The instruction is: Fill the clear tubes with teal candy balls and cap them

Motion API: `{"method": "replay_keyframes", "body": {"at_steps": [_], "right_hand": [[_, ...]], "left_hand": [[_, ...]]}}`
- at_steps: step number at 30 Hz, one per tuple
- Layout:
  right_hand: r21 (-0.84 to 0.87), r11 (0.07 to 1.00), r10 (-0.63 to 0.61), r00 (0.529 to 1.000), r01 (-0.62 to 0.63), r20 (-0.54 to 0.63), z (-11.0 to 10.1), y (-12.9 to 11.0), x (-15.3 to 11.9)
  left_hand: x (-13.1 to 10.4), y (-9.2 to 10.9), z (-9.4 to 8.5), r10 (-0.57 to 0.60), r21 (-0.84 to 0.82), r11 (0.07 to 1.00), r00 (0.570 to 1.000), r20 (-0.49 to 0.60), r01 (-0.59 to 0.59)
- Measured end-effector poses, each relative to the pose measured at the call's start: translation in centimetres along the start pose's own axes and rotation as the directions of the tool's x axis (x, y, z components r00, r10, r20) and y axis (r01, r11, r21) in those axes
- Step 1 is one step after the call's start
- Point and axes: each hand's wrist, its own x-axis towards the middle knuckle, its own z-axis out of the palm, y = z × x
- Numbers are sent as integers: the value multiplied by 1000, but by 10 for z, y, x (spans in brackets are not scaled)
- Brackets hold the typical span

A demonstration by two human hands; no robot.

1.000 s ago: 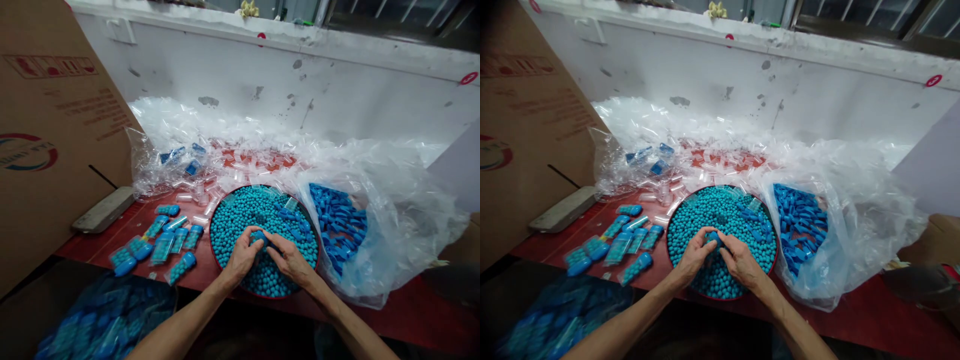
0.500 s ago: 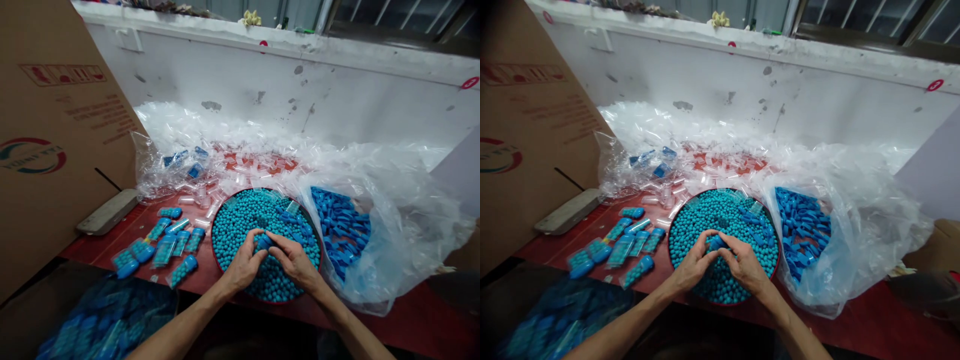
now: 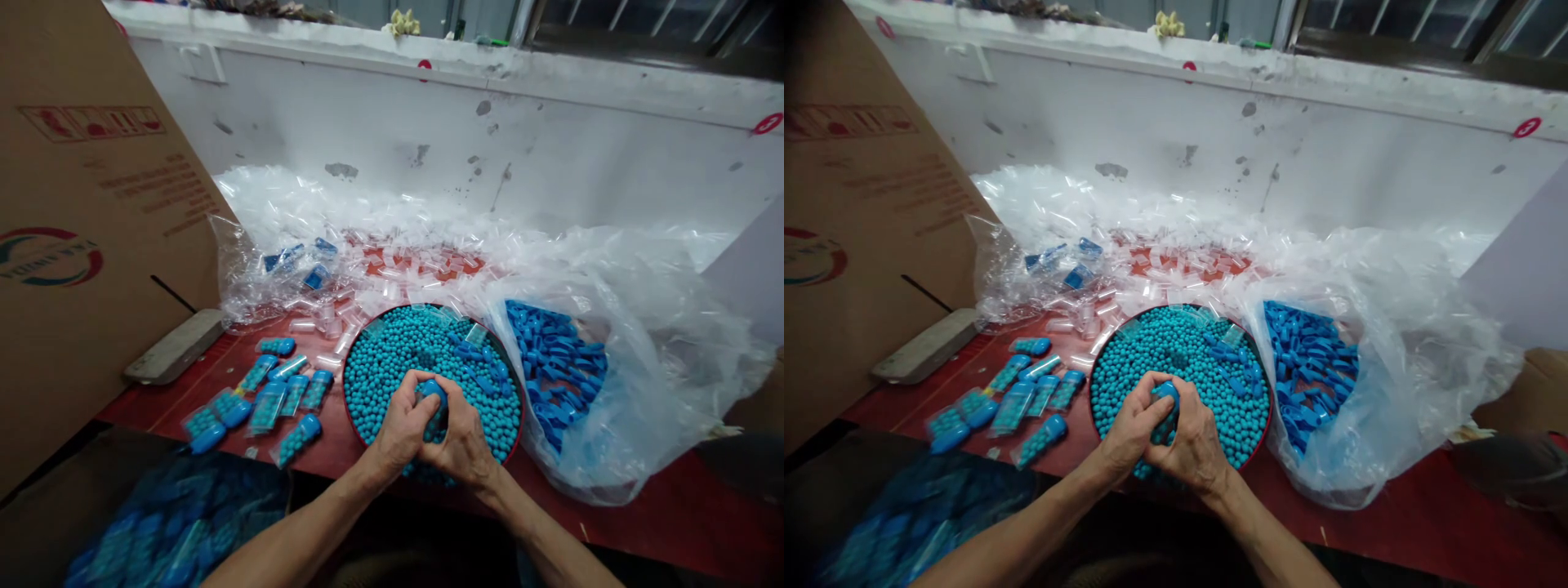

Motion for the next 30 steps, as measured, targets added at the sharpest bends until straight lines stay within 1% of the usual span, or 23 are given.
{"method": "replay_keyframes", "body": {"at_steps": [2,4,5,7,9,10,12,14,15,17,18,19,20,21,22,23,24,26,27,28,30], "right_hand": [[-5,1000,-17,999,16,-31,4,1,-3],[-14,1000,5,1000,-5,-13,9,0,-6],[-23,1000,21,999,-20,33,10,-1,-7],[-54,998,34,984,-25,173,12,-3,-7],[-96,995,21,954,8,298,9,-2,-3],[-116,993,16,945,23,328,7,0,0],[-155,988,27,946,24,323,1,9,11],[-208,978,61,961,-3,271,-3,23,26],[-245,969,78,967,-17,242,-3,31,35],[-338,941,99,971,-20,218,2,45,52],[-387,922,108,968,-13,226,6,50,60],[-432,902,118,963,-1,243,11,54,67],[-467,884,126,956,13,266,16,57,73],[-491,871,132,948,28,290,21,59,77],[-504,863,135,941,42,310,25,61,80],[-510,859,135,937,53,324,28,61,81],[-513,856,131,933,64,334,29,62,81],[-495,866,118,935,69,336,27,63,78],[-462,885,108,940,58,325,25,65,75],[-404,914,96,948,36,302,22,66,72],[-220,975,78,972,-29,221,18,67,64]], "left_hand": [[-1,-1,0,9,45,999,1000,-6,-9],[-2,-2,-2,35,112,993,999,-5,-34],[-2,-2,-5,53,149,987,999,-5,-52],[-3,-2,-13,91,213,973,996,-11,-86],[-4,2,-28,100,261,961,994,-41,-86],[-4,5,-39,100,281,957,992,-72,-76],[-5,12,-68,115,338,940,979,-168,-53],[-7,19,-101,187,455,890,941,-282,-40],[-8,21,-117,227,550,835,909,-349,3],[-10,24,-143,335,737,655,810,-481,166],[-10,25,-150,397,794,561,765,-507,235],[-10,25,-154,459,830,484,726,-512,279],[-10,24,-153,508,854,435,705,-494,285],[-8,22,-148,536,873,416,707,-461,254],[-6,20,-139,543,884,425,726,-423,197],[-2,17,-128,524,883,452,763,-378,127],[3,14,-115,486,871,489,811,-326,57],[16,6,-87,384,827,561,896,-224,-34],[24,2,-74,343,812,582,921,-184,-54],[33,-2,-63,314,808,586,937,-156,-62],[51,-11,-44,284,817,567,956,-72,-107]]}}
